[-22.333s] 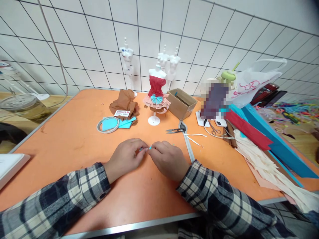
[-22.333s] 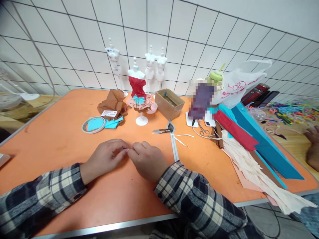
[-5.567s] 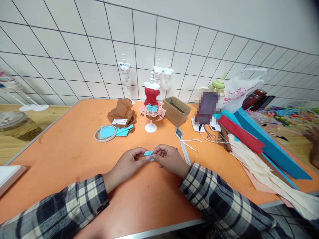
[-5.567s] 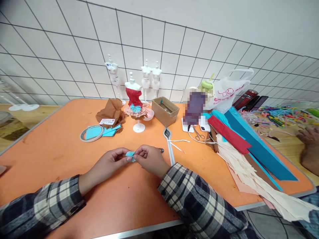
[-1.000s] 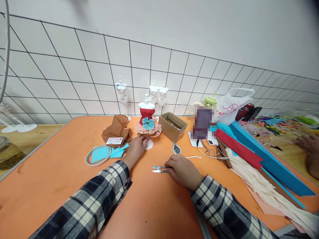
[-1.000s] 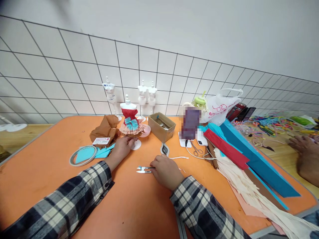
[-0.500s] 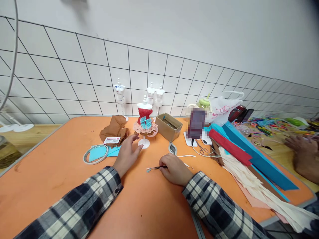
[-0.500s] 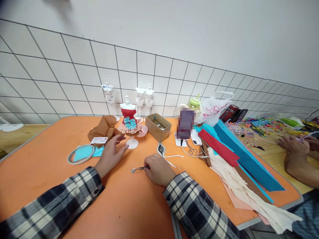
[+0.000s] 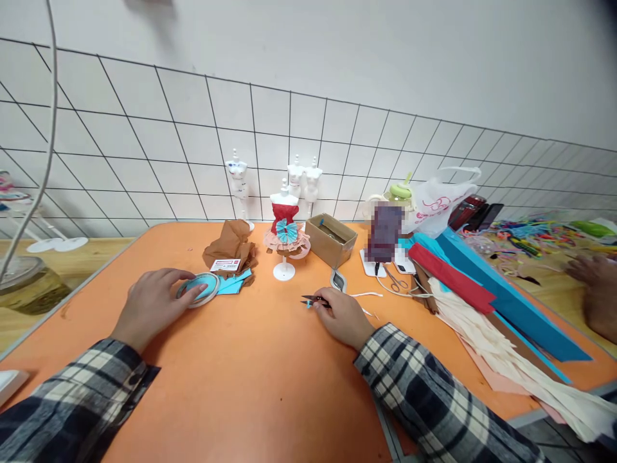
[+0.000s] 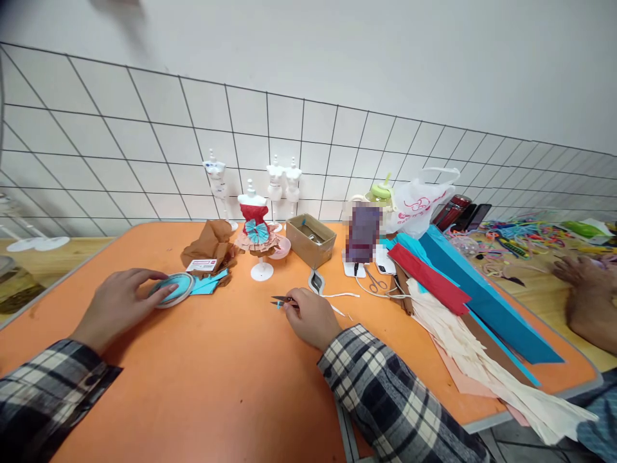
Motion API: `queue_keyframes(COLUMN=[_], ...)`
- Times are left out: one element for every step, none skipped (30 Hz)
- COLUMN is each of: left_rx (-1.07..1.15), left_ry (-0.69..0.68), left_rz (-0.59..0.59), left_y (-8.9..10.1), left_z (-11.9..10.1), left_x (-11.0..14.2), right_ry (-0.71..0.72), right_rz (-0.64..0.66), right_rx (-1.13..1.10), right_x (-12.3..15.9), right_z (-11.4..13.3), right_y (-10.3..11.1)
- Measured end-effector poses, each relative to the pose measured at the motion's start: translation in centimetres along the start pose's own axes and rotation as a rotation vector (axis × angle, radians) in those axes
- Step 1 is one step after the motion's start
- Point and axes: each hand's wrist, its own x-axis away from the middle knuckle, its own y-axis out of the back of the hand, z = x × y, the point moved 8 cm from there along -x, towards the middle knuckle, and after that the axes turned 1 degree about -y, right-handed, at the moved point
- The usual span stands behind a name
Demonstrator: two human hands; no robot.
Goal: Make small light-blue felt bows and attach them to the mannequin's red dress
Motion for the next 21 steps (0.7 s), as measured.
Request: queue_keyframes(left_rx=[0.004,0.016,0.041,0.087,0.152,0.243,0.345,0.448,0.54,0.609,0.65,0.673,0.684,0.687,0.681,0.666,0.644,0.615,0.579,0.535,0.486], left_ry=[-0.016,-0.039,-0.067,-0.096,-0.116,-0.13,-0.137,-0.134,-0.135,-0.154,-0.196,-0.249,-0.285,-0.309,-0.341,-0.37,-0.398,-0.424,-0.449,-0.469,-0.482], left_rz=[-0.004,-0.008,-0.018,-0.04,-0.051,-0.051,-0.001,0.077,0.157,0.238,0.313,0.369,0.39,0.408,0.425,0.44,0.454,0.462,0.461,0.451,0.438], left_y=[0.1,0.3,0.5,0.8,1.0,1.0,0.5,-0.3,-1.2,-2.1,-2.9,-3.5,-3.9,-4.2,-4.4,-4.6,-4.6,-4.6,-4.5,-4.4,-4.3], left_z=[-0.5,-1.2,-2.1,-3.2,-4.4,-5.8,-7.3,-8.9,-10.6,-12.4,-14.3,-15.9,-17.1,-17.9,-18.5,-18.9,-19.2,-19.3,-19.2,-19.0,-18.7], left_x=[0.1,0.2,0.4,0.7,1.1,1.5,2.1,2.8,3.5,4.3,5.0,5.7,6.2,6.6,6.9,7.1,7.3,7.3,7.4,7.3,7.1], right_ry=[-0.007,-0.015,-0.018,-0.015,-0.005,0.012,0.038,0.072,0.115,0.162,0.207,0.245,0.275,0.296,0.309,0.312,0.307,0.299,0.286,0.27,0.251], right_rz=[0.007,0.012,0.015,0.019,0.024,0.03,0.042,0.056,0.074,0.091,0.105,0.116,0.123,0.13,0.137,0.144,0.152,0.162,0.171,0.179,0.186], right_rx=[0.019,0.041,0.065,0.089,0.11,0.128,0.144,0.161,0.182,0.205,0.229,0.251,0.27,0.286,0.301,0.313,0.323,0.327,0.327,0.323,0.314], right_x=[0.0,0.0,-0.1,-0.1,0.0,0.1,0.2,0.4,0.7,1.0,1.3,1.7,2.0,2.3,2.5,2.6,2.6,2.6,2.6,2.5,2.4], right_z=[-0.1,-0.1,-0.1,0.1,0.4,0.9,1.5,2.4,3.3,4.2,5.0,5.7,6.3,6.6,6.8,6.8,6.7,6.5,6.3,6.0,5.7], right_y=[-0.1,-0.2,-0.2,-0.3,-0.3,-0.5,-0.7,-1.0,-1.4,-1.9,-2.3,-2.8,-3.2,-3.6,-3.9,-4.2,-4.3,-4.4,-4.4,-4.3,-4.2])
